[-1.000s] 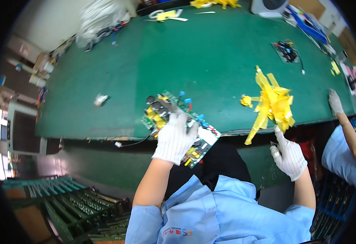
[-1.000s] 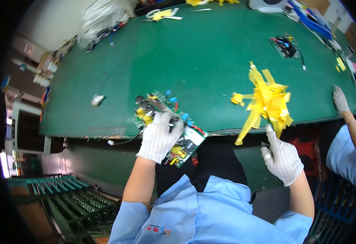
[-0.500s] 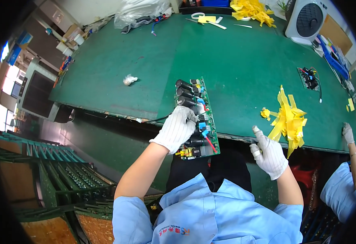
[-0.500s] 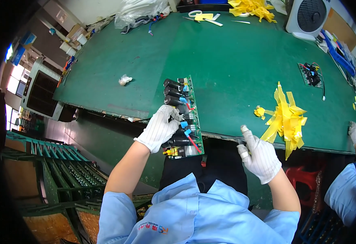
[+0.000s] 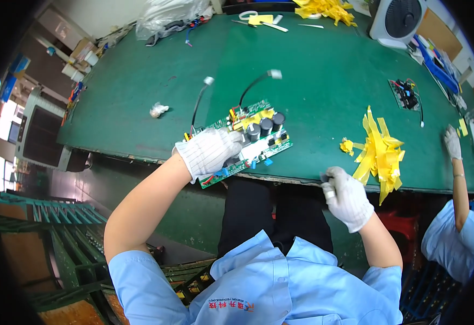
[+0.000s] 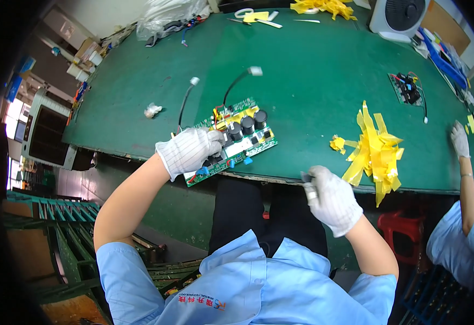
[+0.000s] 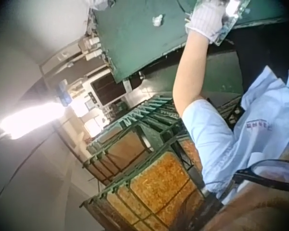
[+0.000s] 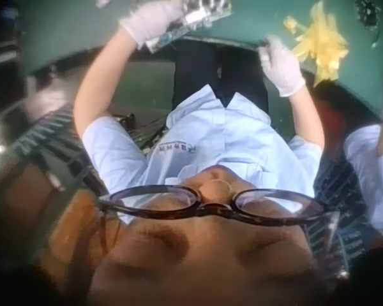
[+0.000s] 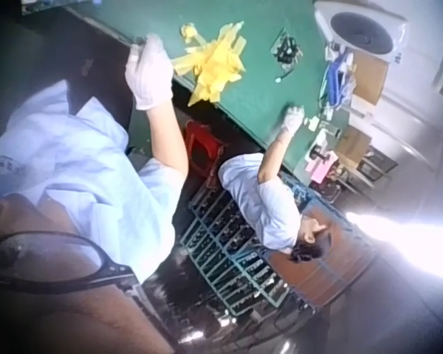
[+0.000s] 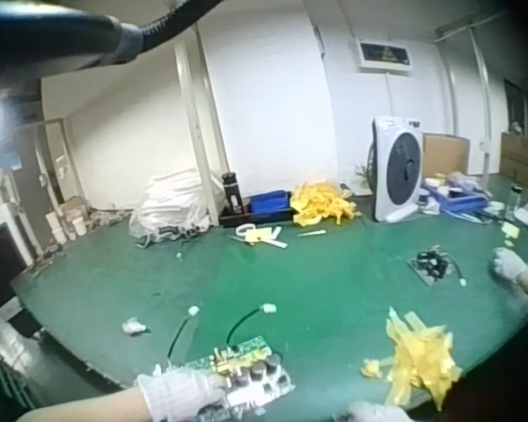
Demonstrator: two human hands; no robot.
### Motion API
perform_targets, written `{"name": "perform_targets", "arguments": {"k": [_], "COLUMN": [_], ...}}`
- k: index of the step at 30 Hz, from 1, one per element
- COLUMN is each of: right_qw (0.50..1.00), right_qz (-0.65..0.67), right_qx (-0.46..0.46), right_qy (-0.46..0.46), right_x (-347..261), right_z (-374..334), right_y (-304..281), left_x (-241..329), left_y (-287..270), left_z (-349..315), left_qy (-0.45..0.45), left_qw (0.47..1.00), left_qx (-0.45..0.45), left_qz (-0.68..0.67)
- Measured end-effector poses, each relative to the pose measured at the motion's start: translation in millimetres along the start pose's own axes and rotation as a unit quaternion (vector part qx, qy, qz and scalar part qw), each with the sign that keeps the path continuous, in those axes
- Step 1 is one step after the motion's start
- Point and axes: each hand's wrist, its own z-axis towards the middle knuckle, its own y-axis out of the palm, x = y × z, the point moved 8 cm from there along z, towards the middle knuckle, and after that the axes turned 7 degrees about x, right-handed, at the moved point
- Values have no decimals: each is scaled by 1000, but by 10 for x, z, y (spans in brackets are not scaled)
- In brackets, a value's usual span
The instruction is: The person assembles electronic components onto printed circuit boards by hand, attaching capacitors, transformers, connectors, and ribbon strips to the boards.
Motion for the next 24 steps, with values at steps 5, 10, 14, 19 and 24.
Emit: {"name": "perform_targets", "arguments": {"k": [5,10,14,19,24], "right_qw": [993,993,994,994,992], "right_qz": [-86,-65,-71,-53,-55], "right_qx": [-40,-66,-74,-85,-105], "right_qy": [-63,-68,-47,-45,-34], "right_x": [-123,-208,-97,-124,-131], "right_z": [286,439,349,247,207], "right_y": [243,372,564,643,672], "left_x": [-12,132,88,228,232], "left_y": [191,116,54,16,301], "left_z": [-99,-150,74,513,698], "left_qy": [80,121,16,-79,-84], "left_qw": [994,991,986,940,968], "left_qx": [62,56,76,273,165], "left_qz": [43,-5,-145,-189,-169]}}
